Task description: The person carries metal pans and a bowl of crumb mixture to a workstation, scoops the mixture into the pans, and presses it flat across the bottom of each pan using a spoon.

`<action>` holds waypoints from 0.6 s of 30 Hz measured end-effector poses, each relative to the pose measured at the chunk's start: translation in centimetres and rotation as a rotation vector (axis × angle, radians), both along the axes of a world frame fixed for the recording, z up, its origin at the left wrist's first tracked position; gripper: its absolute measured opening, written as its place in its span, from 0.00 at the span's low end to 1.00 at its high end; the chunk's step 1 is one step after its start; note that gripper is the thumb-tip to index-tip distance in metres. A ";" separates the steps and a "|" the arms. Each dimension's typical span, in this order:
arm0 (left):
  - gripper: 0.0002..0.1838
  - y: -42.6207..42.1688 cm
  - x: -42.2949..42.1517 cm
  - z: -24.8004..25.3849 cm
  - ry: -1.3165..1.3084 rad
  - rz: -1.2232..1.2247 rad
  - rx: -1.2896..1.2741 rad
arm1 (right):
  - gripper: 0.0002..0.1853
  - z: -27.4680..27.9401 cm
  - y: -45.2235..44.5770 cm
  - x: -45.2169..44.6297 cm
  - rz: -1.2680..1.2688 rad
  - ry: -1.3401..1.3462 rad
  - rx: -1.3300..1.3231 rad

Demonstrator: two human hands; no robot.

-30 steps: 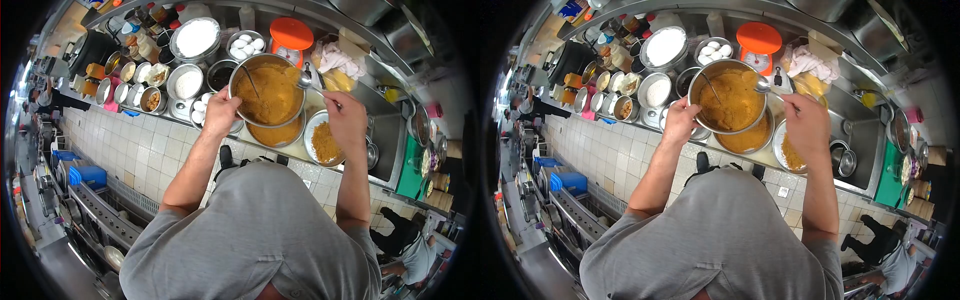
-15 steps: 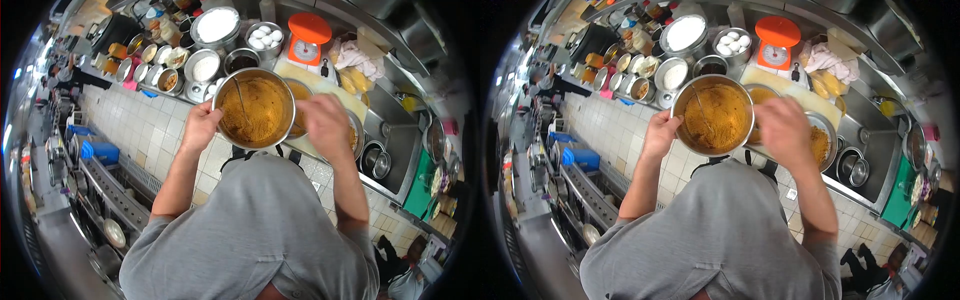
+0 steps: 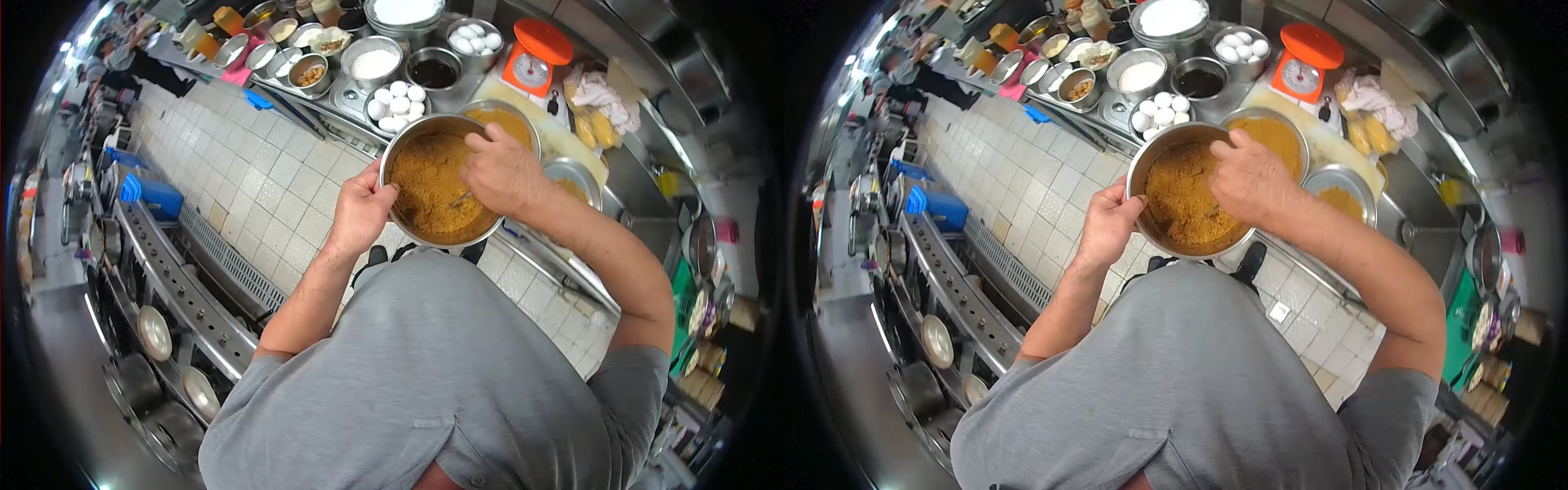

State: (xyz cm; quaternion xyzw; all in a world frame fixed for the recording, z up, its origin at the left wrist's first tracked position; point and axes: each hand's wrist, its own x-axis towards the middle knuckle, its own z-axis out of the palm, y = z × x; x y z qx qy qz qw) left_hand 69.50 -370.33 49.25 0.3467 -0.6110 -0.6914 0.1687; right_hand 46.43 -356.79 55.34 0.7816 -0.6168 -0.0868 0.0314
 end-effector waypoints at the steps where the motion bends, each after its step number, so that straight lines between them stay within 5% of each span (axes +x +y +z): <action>1: 0.09 -0.5 1.1 -0.4 -0.001 -0.020 0.019 | 0.08 -0.3 0.5 1.3 -0.020 -0.001 0.019; 6: 0.15 -2.3 5.3 -3.1 0.125 -0.049 -0.368 | 0.07 -0.2 1.8 7.6 -0.152 -0.066 -0.047; 12: 0.16 -0.1 6.7 -3.4 0.081 -0.064 -0.151 | 0.08 3.0 4.5 10.1 -0.646 -0.150 0.041; 15: 0.17 2.0 5.9 -5.1 0.104 -0.043 -0.292 | 0.09 -0.1 4.7 10.8 -0.853 -0.211 0.197; 18: 0.12 3.4 5.4 -6.0 0.153 -0.053 -0.289 | 0.10 -0.8 7.1 12.1 -0.743 -0.467 -0.011</action>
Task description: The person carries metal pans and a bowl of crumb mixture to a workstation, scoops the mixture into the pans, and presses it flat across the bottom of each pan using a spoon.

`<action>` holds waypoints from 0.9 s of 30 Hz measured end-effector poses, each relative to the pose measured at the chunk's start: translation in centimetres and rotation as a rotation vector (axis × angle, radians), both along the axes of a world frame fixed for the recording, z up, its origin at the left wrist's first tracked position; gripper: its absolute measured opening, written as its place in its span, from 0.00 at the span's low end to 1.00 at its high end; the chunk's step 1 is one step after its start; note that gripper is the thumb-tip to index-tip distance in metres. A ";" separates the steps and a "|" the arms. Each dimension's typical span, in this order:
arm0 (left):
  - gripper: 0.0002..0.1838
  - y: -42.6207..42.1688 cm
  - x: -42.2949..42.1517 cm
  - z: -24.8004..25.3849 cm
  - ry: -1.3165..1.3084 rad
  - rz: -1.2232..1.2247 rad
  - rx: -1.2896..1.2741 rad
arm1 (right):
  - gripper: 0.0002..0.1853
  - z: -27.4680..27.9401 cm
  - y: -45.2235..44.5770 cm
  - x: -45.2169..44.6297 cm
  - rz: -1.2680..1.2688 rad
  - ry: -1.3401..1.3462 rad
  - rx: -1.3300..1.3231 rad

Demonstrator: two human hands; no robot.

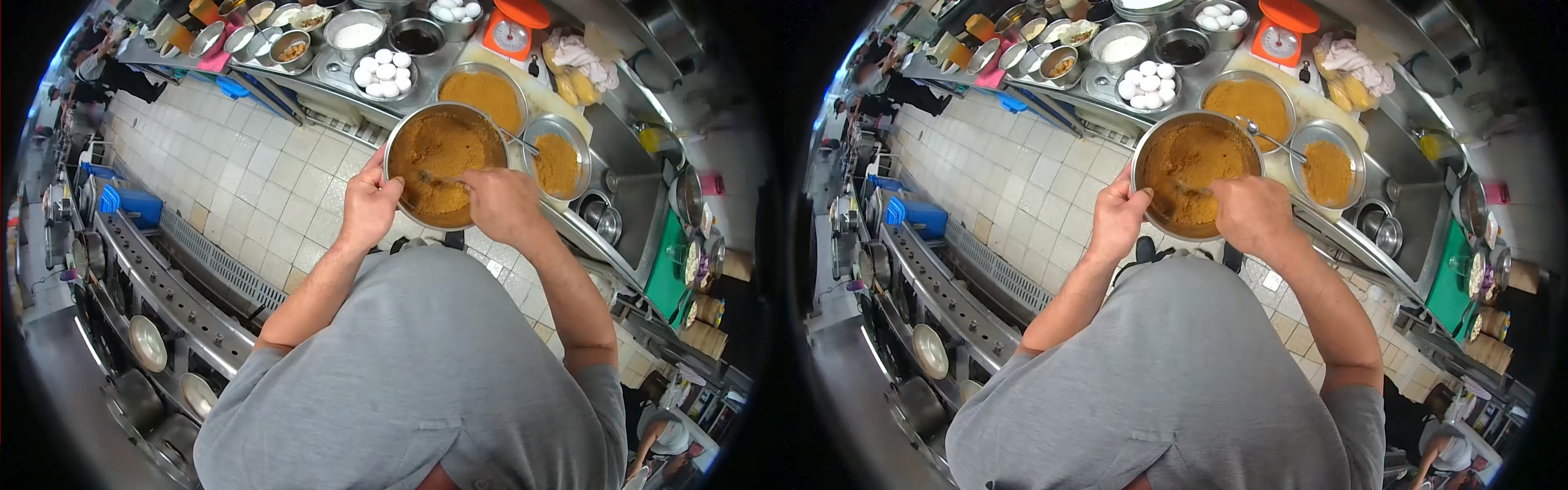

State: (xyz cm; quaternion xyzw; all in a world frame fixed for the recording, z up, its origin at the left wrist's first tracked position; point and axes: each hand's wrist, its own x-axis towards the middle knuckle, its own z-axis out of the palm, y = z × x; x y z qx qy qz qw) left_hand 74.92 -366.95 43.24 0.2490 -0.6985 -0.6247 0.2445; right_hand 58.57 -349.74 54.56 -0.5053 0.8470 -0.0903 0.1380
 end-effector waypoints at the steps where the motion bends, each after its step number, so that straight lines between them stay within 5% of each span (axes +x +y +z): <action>1: 0.12 0.4 0.0 -0.3 -0.012 -0.006 0.000 | 0.10 0.1 0.8 0.1 -0.006 -0.012 0.000; 10: 0.14 3.3 -1.0 3.5 -0.027 0.047 0.533 | 0.08 0.0 3.0 -0.5 0.009 0.011 -0.104; 19: 0.17 3.6 -0.5 3.0 -0.137 0.062 0.279 | 0.06 -1.5 3.4 3.0 0.171 -0.001 -0.060; 26: 0.19 2.9 0.4 1.1 -0.118 0.038 0.368 | 0.08 0.3 3.3 0.2 0.217 0.015 0.048; 27: 0.12 2.8 0.4 1.6 -0.093 0.039 0.362 | 0.08 0.4 3.0 -0.2 0.153 -0.004 0.075</action>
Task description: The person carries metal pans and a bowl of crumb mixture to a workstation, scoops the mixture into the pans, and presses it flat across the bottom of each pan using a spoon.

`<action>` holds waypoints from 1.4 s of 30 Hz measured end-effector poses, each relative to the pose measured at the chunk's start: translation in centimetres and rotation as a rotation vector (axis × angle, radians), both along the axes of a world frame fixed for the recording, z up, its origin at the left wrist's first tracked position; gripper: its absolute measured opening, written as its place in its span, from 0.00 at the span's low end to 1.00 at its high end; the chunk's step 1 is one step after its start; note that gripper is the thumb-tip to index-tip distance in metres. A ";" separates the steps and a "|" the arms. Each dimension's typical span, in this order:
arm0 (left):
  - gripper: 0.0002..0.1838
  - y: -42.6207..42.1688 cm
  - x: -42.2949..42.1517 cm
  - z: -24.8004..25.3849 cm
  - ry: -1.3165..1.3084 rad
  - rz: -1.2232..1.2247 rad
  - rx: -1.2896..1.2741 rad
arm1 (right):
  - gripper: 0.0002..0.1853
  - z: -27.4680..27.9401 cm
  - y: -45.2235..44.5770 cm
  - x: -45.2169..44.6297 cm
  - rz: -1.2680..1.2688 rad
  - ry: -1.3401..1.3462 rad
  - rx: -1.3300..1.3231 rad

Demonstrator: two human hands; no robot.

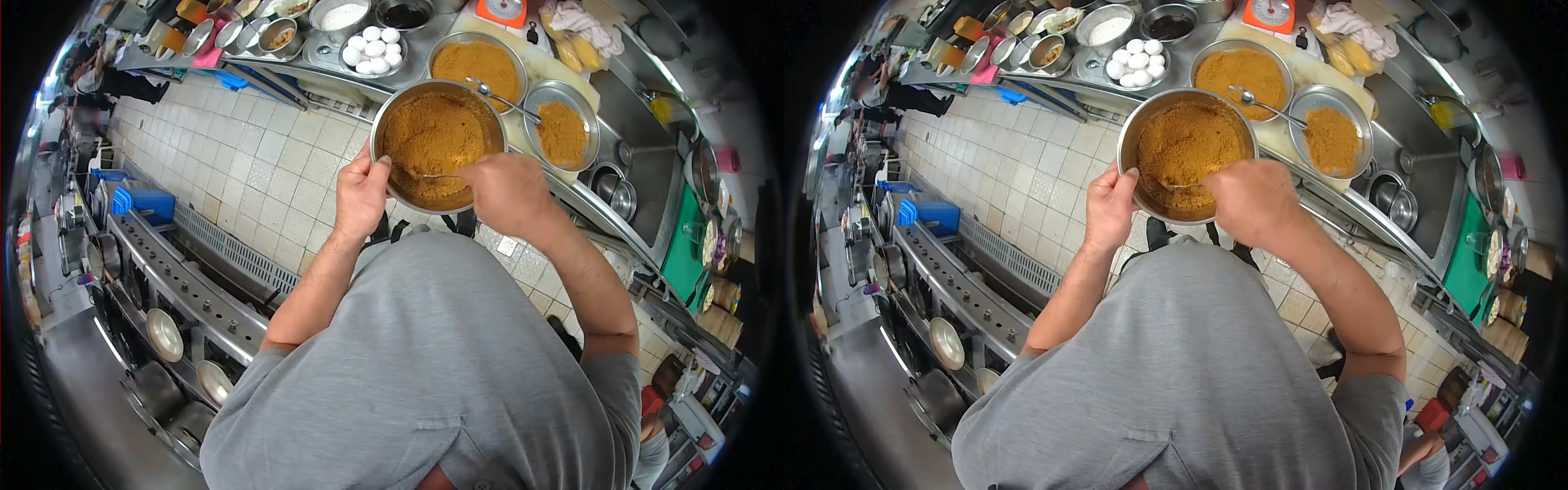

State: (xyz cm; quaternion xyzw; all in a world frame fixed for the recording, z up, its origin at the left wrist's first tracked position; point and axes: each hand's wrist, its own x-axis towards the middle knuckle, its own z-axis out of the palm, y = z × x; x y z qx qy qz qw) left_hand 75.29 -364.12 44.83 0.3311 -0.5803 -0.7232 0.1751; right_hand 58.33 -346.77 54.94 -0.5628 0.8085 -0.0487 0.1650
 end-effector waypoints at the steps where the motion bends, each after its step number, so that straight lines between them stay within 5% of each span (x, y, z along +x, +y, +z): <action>1: 0.17 -0.1 0.0 0.3 0.023 0.006 -0.008 | 0.08 -0.1 -0.3 -0.4 0.005 -0.001 0.001; 10: 0.18 -0.4 -0.4 1.5 -0.035 0.015 -0.019 | 0.11 -1.2 -0.7 0.1 -0.086 -0.029 -0.180; 13: 0.19 -1.0 -0.8 -0.7 -0.006 0.011 -0.068 | 0.09 -2.2 -0.5 1.4 0.119 0.067 0.070; 20: 0.18 -1.1 -0.7 0.4 -0.115 -0.039 0.031 | 0.07 -0.7 -0.2 0.4 -0.008 0.015 0.093; 23: 0.19 -0.8 -0.8 0.5 -0.012 -0.016 -0.175 | 0.08 0.0 0.2 0.3 0.089 0.011 0.188; 28: 0.15 -1.3 -0.4 -0.8 -0.083 -0.037 -0.061 | 0.08 -2.7 -0.9 0.1 0.000 0.087 0.028; 30: 0.15 -1.7 -0.5 -1.4 -0.063 -0.014 -0.106 | 0.09 -1.1 -0.9 0.9 0.075 0.034 0.175; 33: 0.13 -1.9 -0.6 1.1 -0.078 0.016 -0.041 | 0.10 -1.4 -0.4 0.4 0.005 0.082 -0.086; 34: 0.20 -1.9 -0.5 2.0 -0.108 0.014 0.060 | 0.10 -1.9 -0.4 0.7 0.011 0.079 -0.084; 42: 0.18 -2.6 0.0 2.0 -0.084 -0.031 -0.067 | 0.09 -0.4 -1.7 -2.2 0.146 0.224 -0.138</action>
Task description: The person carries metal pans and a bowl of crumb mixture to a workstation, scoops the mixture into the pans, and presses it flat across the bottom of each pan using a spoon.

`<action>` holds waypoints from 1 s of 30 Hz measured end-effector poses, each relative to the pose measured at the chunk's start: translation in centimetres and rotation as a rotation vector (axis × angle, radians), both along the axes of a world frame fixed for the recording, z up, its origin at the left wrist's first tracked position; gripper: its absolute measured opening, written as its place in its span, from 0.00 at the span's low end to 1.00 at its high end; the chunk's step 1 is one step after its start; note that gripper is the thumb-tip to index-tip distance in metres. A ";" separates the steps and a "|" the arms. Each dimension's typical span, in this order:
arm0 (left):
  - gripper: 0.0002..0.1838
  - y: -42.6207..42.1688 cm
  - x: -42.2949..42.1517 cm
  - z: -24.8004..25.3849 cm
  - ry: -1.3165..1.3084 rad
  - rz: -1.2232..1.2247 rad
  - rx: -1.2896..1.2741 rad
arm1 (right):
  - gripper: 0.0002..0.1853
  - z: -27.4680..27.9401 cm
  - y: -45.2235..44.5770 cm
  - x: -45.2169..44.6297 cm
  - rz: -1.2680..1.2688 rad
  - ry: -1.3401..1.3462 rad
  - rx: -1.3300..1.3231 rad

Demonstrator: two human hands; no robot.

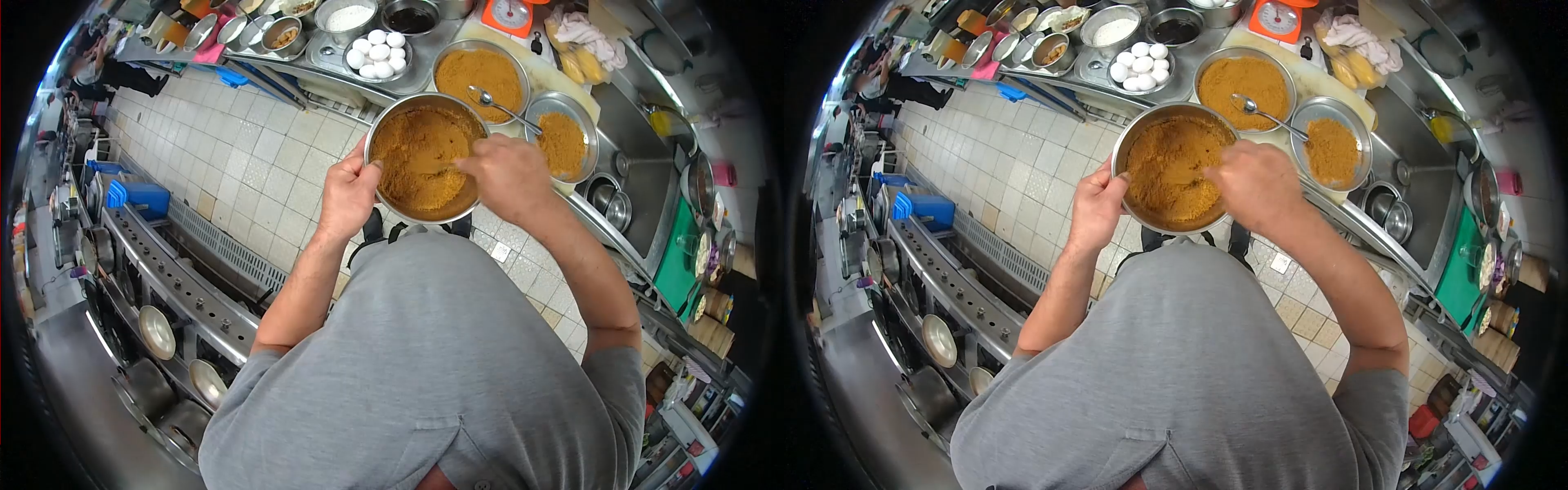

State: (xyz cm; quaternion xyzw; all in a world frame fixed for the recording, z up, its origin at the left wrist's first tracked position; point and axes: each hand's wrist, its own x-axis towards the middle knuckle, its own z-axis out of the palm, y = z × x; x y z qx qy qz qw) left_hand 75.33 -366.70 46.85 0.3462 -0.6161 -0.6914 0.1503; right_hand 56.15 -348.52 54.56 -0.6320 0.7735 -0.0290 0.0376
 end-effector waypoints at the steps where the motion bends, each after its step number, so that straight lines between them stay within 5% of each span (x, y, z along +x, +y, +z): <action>1: 0.18 0.0 0.1 -0.1 -0.014 -0.004 -0.014 | 0.09 -0.7 -0.2 0.6 0.001 0.001 0.001; 7: 0.16 -0.5 0.6 -0.6 -0.014 -0.056 -0.043 | 0.10 -1.4 -0.2 -0.2 0.053 0.102 0.150; 9: 0.16 -0.6 0.6 -0.1 -0.036 -0.057 -0.028 | 0.08 -1.0 -0.6 0.1 0.055 0.038 -0.111; 13: 0.16 -0.8 0.3 0.4 -0.040 -0.068 -0.010 | 0.07 -2.6 -0.3 -0.8 0.184 0.066 0.007; 19: 0.17 -0.9 -0.1 1.6 -0.048 -0.047 0.096 | 0.07 -1.8 -1.1 0.0 0.106 0.061 -0.182; 21: 0.12 -0.7 0.2 1.4 -0.070 -0.039 0.074 | 0.07 -1.4 -0.5 0.5 0.051 -0.032 0.147; 24: 0.17 -1.0 0.6 0.4 -0.079 -0.021 0.063 | 0.08 -0.2 -0.8 0.9 -0.157 -0.021 -0.013; 30: 0.16 -0.9 0.5 0.1 -0.034 -0.014 0.033 | 0.08 -1.5 -0.3 2.2 -0.107 -0.162 0.079</action>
